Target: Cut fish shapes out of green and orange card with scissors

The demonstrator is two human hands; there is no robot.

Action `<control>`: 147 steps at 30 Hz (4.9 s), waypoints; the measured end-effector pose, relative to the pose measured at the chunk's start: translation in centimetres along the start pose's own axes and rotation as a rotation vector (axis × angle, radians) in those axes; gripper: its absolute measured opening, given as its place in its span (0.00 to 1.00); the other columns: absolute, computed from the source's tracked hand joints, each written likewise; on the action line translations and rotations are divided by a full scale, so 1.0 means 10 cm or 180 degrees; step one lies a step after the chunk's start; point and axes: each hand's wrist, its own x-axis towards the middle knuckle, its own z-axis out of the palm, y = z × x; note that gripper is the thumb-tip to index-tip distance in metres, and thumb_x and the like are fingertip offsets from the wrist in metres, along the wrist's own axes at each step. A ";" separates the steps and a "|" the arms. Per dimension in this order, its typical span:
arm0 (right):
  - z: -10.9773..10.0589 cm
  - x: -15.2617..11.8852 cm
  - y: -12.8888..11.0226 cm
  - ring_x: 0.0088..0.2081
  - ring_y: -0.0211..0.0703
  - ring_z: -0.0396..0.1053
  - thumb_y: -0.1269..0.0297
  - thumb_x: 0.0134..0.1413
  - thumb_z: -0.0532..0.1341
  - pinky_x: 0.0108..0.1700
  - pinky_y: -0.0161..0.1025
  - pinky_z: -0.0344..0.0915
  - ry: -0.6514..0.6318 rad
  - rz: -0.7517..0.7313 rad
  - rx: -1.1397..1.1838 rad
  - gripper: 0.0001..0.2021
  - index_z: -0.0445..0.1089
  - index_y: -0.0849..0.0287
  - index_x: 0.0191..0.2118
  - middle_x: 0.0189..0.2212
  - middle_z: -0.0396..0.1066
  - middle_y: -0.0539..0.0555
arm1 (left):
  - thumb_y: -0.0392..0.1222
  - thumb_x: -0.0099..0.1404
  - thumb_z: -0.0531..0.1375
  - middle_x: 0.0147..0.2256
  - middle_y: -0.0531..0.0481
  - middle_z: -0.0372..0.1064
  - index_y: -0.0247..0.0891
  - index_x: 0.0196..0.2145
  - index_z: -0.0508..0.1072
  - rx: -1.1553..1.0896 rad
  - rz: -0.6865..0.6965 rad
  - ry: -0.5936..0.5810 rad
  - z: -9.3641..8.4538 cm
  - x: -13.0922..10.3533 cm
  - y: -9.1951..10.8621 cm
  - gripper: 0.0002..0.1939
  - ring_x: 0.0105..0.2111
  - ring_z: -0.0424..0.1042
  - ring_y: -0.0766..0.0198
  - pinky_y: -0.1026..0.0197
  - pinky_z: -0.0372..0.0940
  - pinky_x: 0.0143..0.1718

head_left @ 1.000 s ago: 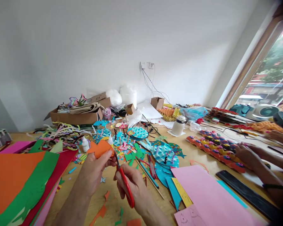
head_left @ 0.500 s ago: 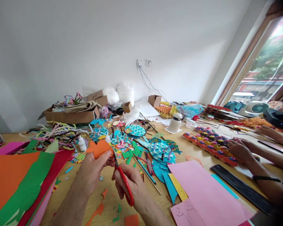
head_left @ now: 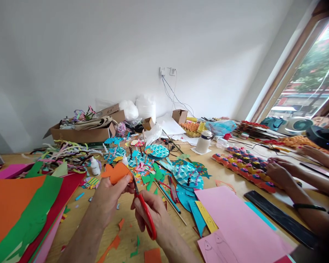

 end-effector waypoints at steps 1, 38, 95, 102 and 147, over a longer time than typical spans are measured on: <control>0.00 0.00 0.01 0.12 0.29 0.49 0.46 0.48 0.57 0.14 0.28 0.44 0.0000 0.0014 0.0009 0.20 0.61 0.59 0.21 0.10 0.52 0.42 | 0.39 0.43 0.65 0.17 0.55 0.68 0.36 0.18 0.72 -0.0010 -0.0021 0.0002 0.00 0.00 0.00 0.05 0.19 0.67 0.68 0.67 0.65 0.20; 0.02 0.19 -0.16 0.20 0.30 0.56 0.61 0.42 0.62 0.23 0.29 0.55 0.0861 -0.0640 0.0454 0.11 0.60 0.60 0.29 0.20 0.61 0.45 | 0.41 0.47 0.62 0.18 0.55 0.65 0.36 0.19 0.69 0.0634 0.0088 -0.0340 -0.01 -0.03 -0.02 0.07 0.21 0.63 0.66 0.64 0.62 0.24; -0.09 -0.05 0.19 0.12 0.28 0.50 0.39 0.42 0.57 0.15 0.28 0.43 -0.0037 -0.0064 0.0233 0.25 0.63 0.61 0.24 0.10 0.55 0.42 | 0.43 0.47 0.65 0.25 0.52 0.70 0.36 0.24 0.73 0.0114 -0.0337 -0.0641 0.00 -0.06 0.00 0.08 0.27 0.68 0.63 0.62 0.66 0.29; -0.09 -0.05 0.20 0.12 0.28 0.50 0.39 0.43 0.57 0.15 0.28 0.43 -0.0039 -0.0112 0.0253 0.25 0.63 0.61 0.23 0.10 0.55 0.43 | 0.43 0.48 0.65 0.25 0.52 0.69 0.37 0.24 0.73 0.0147 -0.0327 -0.0651 0.00 -0.05 -0.02 0.08 0.27 0.68 0.63 0.62 0.66 0.30; -0.08 -0.06 0.21 0.11 0.27 0.48 0.44 0.47 0.57 0.13 0.26 0.45 0.0173 -0.0051 0.0132 0.22 0.57 0.59 0.20 0.10 0.51 0.41 | 0.42 0.48 0.65 0.24 0.53 0.70 0.37 0.24 0.73 0.0120 -0.0290 -0.0729 0.02 -0.05 -0.05 0.07 0.27 0.67 0.65 0.65 0.65 0.29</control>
